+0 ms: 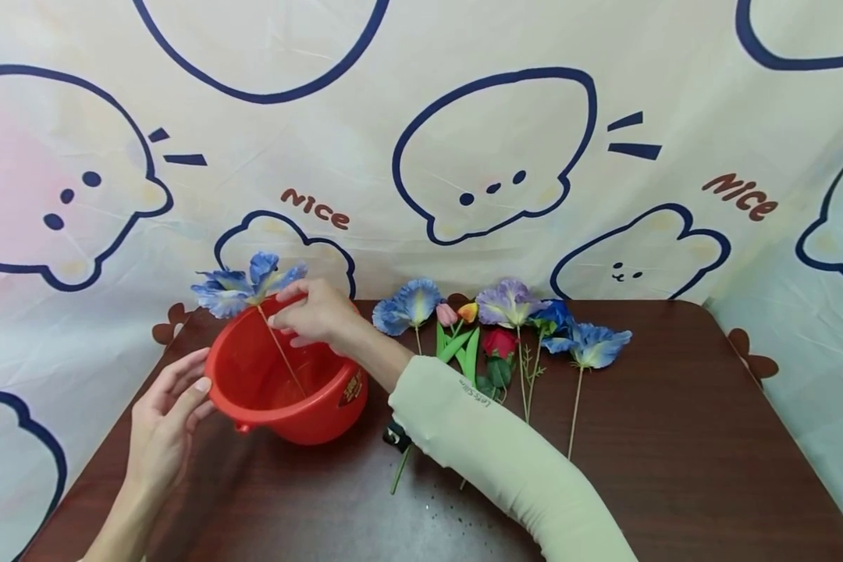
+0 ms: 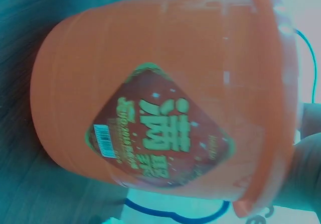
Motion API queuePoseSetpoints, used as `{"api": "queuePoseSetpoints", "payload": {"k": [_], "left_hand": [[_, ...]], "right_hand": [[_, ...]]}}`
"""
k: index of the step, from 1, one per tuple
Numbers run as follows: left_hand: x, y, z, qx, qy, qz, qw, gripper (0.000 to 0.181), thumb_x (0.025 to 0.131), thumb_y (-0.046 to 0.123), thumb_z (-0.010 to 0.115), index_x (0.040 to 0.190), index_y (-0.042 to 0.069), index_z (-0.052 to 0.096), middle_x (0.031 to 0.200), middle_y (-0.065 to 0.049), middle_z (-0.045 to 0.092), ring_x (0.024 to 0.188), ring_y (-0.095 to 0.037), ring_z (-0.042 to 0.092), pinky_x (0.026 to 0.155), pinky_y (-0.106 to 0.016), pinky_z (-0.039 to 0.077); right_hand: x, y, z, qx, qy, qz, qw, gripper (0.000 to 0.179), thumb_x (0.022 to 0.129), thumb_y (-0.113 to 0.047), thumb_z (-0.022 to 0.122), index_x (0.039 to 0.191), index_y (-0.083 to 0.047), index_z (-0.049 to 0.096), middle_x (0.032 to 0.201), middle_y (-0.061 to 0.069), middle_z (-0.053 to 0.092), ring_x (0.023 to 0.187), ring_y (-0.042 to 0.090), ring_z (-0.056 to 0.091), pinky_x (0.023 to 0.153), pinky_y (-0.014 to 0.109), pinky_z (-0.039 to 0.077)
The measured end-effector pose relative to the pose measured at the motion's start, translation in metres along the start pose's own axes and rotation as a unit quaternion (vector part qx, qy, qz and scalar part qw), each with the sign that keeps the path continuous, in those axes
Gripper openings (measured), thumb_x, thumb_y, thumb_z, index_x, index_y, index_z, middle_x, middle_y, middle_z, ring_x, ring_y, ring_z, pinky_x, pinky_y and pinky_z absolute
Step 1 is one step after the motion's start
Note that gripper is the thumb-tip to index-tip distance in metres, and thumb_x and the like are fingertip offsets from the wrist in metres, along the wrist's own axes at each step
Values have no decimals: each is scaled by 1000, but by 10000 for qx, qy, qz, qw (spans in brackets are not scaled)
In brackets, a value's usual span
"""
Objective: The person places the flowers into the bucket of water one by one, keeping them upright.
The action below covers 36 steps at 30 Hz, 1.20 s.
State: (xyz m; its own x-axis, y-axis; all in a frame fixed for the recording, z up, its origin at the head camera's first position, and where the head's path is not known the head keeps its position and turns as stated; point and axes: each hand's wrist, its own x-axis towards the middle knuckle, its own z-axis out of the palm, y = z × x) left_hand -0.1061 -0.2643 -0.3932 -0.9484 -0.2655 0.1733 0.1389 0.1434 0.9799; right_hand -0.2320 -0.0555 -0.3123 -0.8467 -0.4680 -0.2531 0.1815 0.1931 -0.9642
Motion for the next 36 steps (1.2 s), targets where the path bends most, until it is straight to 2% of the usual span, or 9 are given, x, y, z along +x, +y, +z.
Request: {"api": "queuePoseSetpoints", "payload": {"k": [6,10,13,16,22,27,36], "left_hand": [[0,0,1,-62,17,-10,10000,46,99,15,61,143,9,50,127,-4,62,109,-12,67,80,-22,59],[0,0,0,-108,1,-16,9999,46,99,14,61,143,7,50,127,-4,62,109,-12,67,80,-22,59],[0,0,0,-126,-5,-31,9999,46,99,13,61,143,8,50,126,-4,62,108,-11,67,80,-22,59],[0,0,1,-132,-10,-46,9999,45,99,13,61,143,9,51,126,-4,62,108,-11,68,80,-22,59],[-1,-2,1,-64,41,-62,10000,45,98,14,62,142,10,51,127,-4,62,108,-11,68,81,-23,59],[-1,-1,1,-98,74,50,9999,44,98,11,61,142,7,52,124,-4,63,106,-12,68,79,-23,59],[0,-1,2,-84,96,85,9999,45,98,10,61,142,8,52,125,-4,63,106,-11,69,79,-23,59]], "right_hand": [[-17,-8,-17,227,-126,-312,9992,39,91,-11,72,128,-7,61,103,8,71,111,37,67,87,50,59],[-31,-9,-35,296,-48,-503,9983,39,91,-11,72,129,-9,62,108,8,71,105,31,71,83,46,61],[-42,-10,-50,351,55,-558,9978,38,91,-13,72,128,-13,62,113,10,70,99,26,72,84,46,61],[-53,-8,-65,464,156,-560,9972,37,92,-15,71,128,-16,61,117,11,68,100,25,72,86,45,60],[-67,8,-94,773,375,-599,9945,39,92,-17,72,129,-15,61,121,13,66,108,31,69,86,43,60],[-76,23,-116,797,528,-538,9940,41,93,-19,71,132,-13,58,122,16,65,104,26,71,92,47,57],[-99,54,-152,1061,877,-432,9895,45,95,-19,68,137,-10,54,117,12,68,104,25,71,91,43,58]]}}
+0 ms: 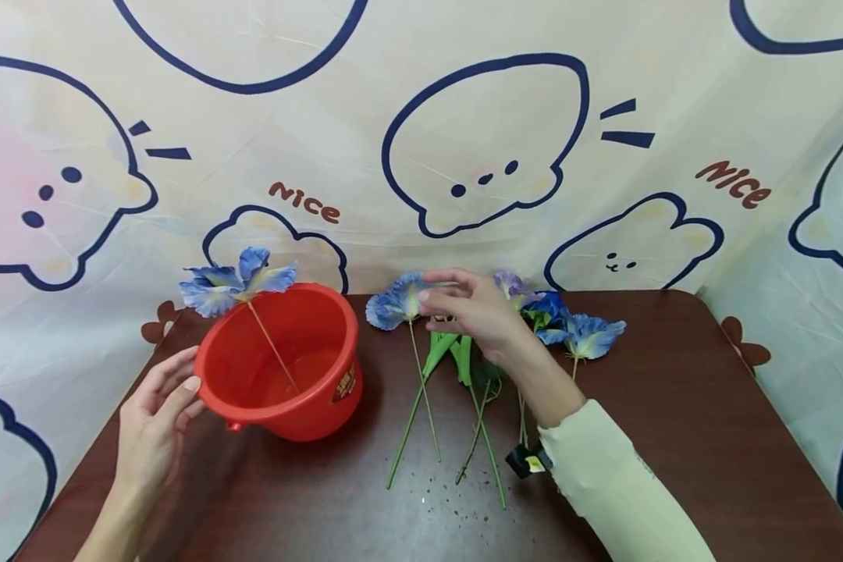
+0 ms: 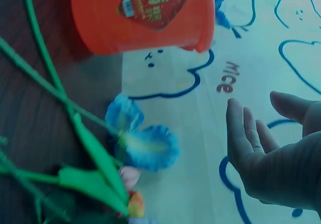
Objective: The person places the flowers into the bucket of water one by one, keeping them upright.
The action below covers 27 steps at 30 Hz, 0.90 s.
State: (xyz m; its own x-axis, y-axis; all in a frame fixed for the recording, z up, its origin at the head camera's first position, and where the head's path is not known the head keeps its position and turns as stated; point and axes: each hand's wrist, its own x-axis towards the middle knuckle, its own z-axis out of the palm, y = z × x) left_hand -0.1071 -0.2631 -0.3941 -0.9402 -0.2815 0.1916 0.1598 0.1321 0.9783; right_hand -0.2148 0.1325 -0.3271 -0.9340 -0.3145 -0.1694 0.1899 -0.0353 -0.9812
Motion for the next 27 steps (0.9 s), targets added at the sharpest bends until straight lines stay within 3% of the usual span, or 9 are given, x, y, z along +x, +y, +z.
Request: {"api": "queuePoseSetpoints", "payload": {"k": [6,11,20,27], "left_hand": [[0,0,1,-2,50,27,10000,45,97,10,62,141,7,52,125,-4,63,107,-11,69,79,-23,59],[0,0,1,-39,60,-38,10000,45,97,10,62,141,7,52,125,-4,63,106,-11,69,79,-22,59],[0,1,-1,-131,-28,-56,9999,44,98,10,60,142,6,51,124,-4,63,105,-12,68,78,-23,59],[-1,1,-1,-113,-80,-69,9999,45,99,11,60,142,7,51,125,-5,63,107,-12,68,80,-24,59]], "right_hand": [[-4,12,-18,18,239,200,9995,51,93,-23,72,138,-10,52,116,7,71,102,22,72,92,44,56],[0,27,-26,174,161,242,9994,49,95,-19,68,140,-8,51,112,6,72,101,19,72,95,46,54],[27,60,-17,11,-194,522,9984,57,96,-17,67,146,-2,44,148,21,47,125,39,58,102,51,50],[41,76,-8,-84,-239,706,9972,58,96,-13,65,146,2,42,153,21,41,129,40,55,100,46,53]]}}
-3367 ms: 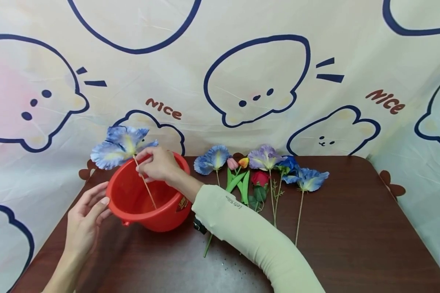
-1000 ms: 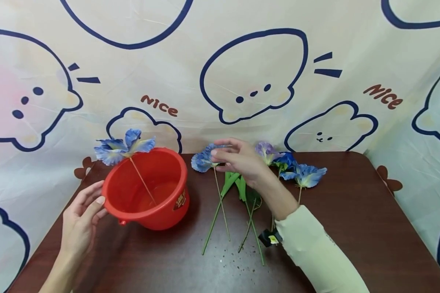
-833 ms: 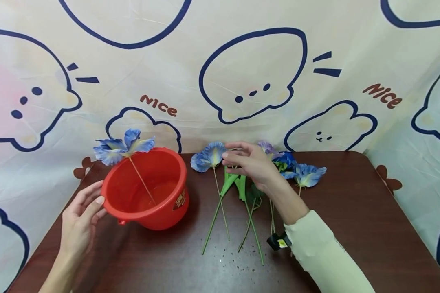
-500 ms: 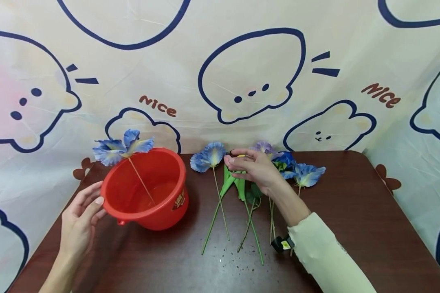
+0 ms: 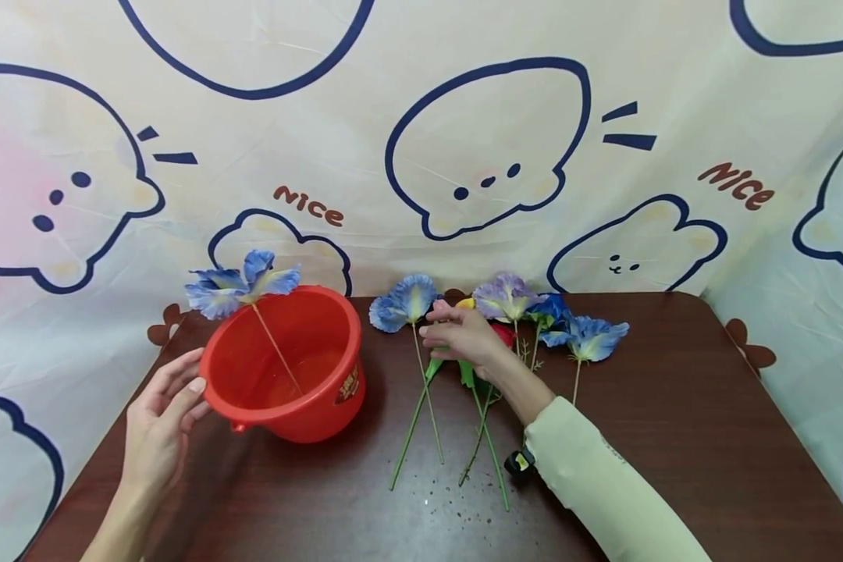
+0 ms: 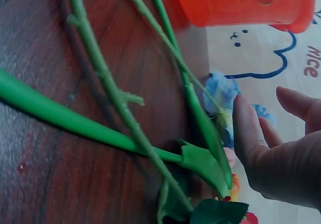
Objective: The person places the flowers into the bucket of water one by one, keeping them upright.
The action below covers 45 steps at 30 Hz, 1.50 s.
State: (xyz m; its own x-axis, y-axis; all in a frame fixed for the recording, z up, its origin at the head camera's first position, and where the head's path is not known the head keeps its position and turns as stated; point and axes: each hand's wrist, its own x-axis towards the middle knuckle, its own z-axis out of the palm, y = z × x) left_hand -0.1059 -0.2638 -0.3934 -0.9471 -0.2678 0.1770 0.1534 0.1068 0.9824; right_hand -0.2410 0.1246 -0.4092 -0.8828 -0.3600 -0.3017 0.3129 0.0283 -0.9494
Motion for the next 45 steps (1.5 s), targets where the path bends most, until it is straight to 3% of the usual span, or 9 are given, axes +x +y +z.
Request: {"api": "queuePoseSetpoints", "payload": {"k": [10,22,27,30,36,39,42,45], "left_hand": [[1,1,1,-53,-10,-19,10000,44,99,11,60,142,7,51,124,-5,63,106,-12,68,80,-23,59],[0,1,1,-21,53,-74,10000,44,99,11,60,142,7,51,123,-4,63,104,-12,68,78,-23,59],[-1,-1,1,-14,45,-98,9999,44,99,12,60,142,7,51,123,-4,64,104,-12,68,78,-22,60],[-1,-1,1,-29,18,-103,9999,44,99,11,59,142,5,50,123,-4,64,104,-13,68,79,-23,60],[-1,-1,2,82,8,-132,9999,45,99,14,60,143,7,50,125,-3,63,106,-11,68,79,-23,59],[0,0,1,93,14,-151,9998,45,99,15,60,143,9,50,126,-3,63,107,-11,68,79,-23,59],[0,0,1,58,14,-141,9999,45,99,15,60,143,9,50,126,-3,63,106,-12,68,79,-23,59],[1,0,0,48,23,-87,9999,45,99,14,60,143,7,50,125,-4,63,106,-12,68,79,-23,59]], "right_hand": [[13,11,6,-435,195,105,9988,53,94,-15,68,141,1,49,132,21,62,115,32,66,90,43,59],[20,16,11,-875,176,133,9959,53,90,-8,70,139,2,50,124,22,66,106,26,69,83,41,61],[24,14,13,-970,51,242,9950,51,91,-9,69,137,3,51,143,19,53,111,30,67,83,42,61],[25,15,13,-945,9,288,9951,49,92,-9,67,137,4,50,158,15,35,116,34,65,83,43,61],[27,16,10,-771,53,274,9966,50,91,-6,68,137,4,51,168,1,6,108,29,69,80,39,62],[26,15,9,-626,92,228,9977,50,91,-3,68,137,4,51,168,-3,4,103,22,70,79,37,62],[24,9,10,-427,141,185,9988,50,91,1,66,138,5,50,166,4,20,102,20,70,79,36,62],[21,1,13,-261,140,163,9994,50,92,2,65,140,3,49,152,17,44,108,29,69,82,38,62]]}}
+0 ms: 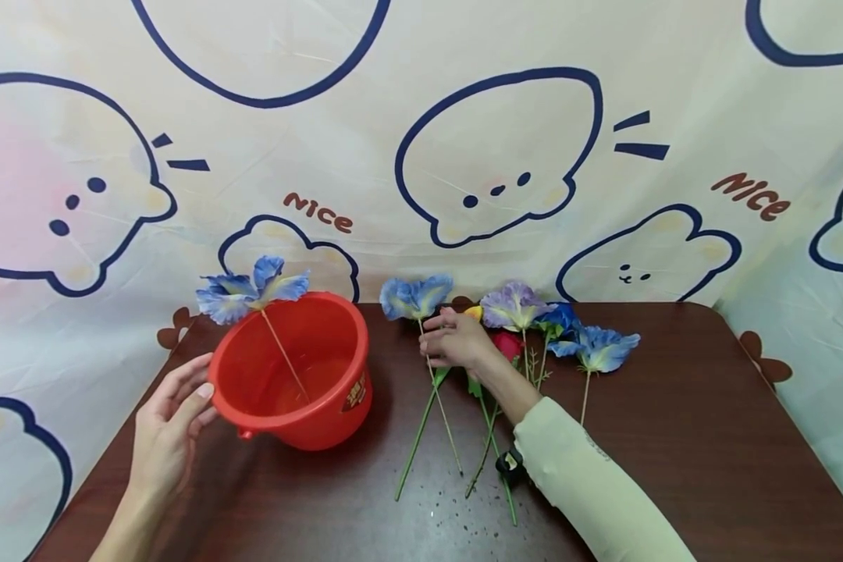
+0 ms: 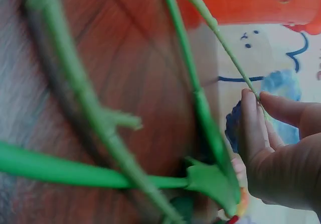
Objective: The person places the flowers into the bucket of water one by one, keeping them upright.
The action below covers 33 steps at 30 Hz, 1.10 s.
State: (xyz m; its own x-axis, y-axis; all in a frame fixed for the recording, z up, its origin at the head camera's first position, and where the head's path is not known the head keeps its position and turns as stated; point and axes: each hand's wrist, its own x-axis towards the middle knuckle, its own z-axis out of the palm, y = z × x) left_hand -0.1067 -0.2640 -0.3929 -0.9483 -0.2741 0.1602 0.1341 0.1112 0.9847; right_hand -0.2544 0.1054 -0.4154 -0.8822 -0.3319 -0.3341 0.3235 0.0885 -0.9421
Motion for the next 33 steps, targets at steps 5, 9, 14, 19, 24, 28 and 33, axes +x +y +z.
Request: {"api": "queuePoseSetpoints", "payload": {"k": [5,9,14,19,24,28,33], "left_hand": [[0,0,0,21,4,24,10000,45,99,14,60,143,8,50,126,-4,63,106,-12,68,79,-23,59],[0,1,0,-39,-4,25,10000,44,99,13,60,142,8,51,125,-4,63,106,-12,68,79,-23,60],[-1,1,0,-104,-14,35,9999,44,99,11,60,142,7,51,124,-5,64,106,-13,68,79,-23,60],[-1,0,0,-133,-20,26,9999,43,99,11,60,142,8,52,125,-5,63,106,-13,68,79,-24,60],[-1,1,1,-116,-4,10,9999,44,99,12,60,142,8,51,125,-5,63,107,-14,68,79,-23,60],[-1,1,1,-70,-9,22,10000,44,99,13,60,142,9,51,126,-5,62,106,-13,68,80,-24,59],[0,0,1,-111,-45,147,9998,42,99,10,59,141,8,52,124,-6,63,103,-14,69,79,-24,60]], "right_hand": [[-10,-14,4,92,28,-184,9998,45,92,2,66,135,-2,55,130,25,61,113,36,66,82,39,62],[-19,-26,7,115,38,-391,9992,42,92,1,67,132,-4,57,124,18,66,106,29,70,80,38,62],[-30,-42,14,218,3,-598,9980,39,93,1,65,131,-5,58,122,17,67,103,27,71,82,39,61],[-39,-58,20,161,-15,-820,9965,39,93,0,66,131,-7,58,120,16,67,99,24,72,83,40,61],[-47,-76,23,116,-47,-959,9953,41,93,-1,67,132,-8,58,119,16,67,98,24,72,82,39,61],[-52,-93,25,28,-18,-1119,9937,42,93,-4,68,133,-9,58,120,16,66,98,24,73,80,37,61],[-56,-117,31,-144,27,-1382,9903,44,90,-7,73,132,-11,59,122,17,65,101,30,72,79,38,62]]}}
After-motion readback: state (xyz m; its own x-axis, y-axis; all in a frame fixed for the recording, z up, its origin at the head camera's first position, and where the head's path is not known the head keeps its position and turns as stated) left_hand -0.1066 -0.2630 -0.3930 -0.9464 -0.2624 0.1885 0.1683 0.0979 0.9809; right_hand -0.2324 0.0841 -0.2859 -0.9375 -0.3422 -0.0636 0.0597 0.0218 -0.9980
